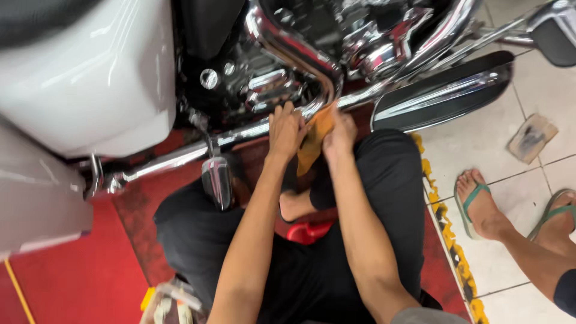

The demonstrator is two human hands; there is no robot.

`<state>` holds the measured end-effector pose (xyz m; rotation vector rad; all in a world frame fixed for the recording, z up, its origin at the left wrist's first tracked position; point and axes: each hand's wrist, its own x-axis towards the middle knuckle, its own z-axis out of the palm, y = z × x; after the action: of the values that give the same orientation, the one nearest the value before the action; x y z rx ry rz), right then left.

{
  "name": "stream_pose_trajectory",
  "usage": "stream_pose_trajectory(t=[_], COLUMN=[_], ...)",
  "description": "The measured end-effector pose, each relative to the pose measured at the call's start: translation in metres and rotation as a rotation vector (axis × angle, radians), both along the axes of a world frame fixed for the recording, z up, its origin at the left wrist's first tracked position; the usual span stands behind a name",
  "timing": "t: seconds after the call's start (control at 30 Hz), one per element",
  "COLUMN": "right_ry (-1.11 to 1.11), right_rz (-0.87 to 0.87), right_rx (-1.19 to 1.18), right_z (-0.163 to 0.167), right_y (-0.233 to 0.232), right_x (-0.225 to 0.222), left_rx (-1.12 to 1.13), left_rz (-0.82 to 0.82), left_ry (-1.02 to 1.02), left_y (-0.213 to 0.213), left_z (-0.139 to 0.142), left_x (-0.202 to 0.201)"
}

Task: The person sits on the floor and wipes the chrome exhaust pipes of a white motorcycle with an orange cloth. They apply a liquid from a white bottle to the cloth and continue wiping the chrome surfaces.

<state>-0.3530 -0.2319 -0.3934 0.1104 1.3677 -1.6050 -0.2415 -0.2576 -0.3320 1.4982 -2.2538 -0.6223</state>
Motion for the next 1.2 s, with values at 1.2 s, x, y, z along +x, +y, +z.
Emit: stream_pose_trajectory(t=[1.2], right_ry=[-0.094], right_rz=[-0.147], right_rx=[-0.148], right_z=[0.022], right_y=[0.001], right_x=[0.003], left_rx=[-0.047], left_rz=[-0.012], left_ry=[-0.051], left_y=[0.005], left_z=[0.011], left_x=[0.000])
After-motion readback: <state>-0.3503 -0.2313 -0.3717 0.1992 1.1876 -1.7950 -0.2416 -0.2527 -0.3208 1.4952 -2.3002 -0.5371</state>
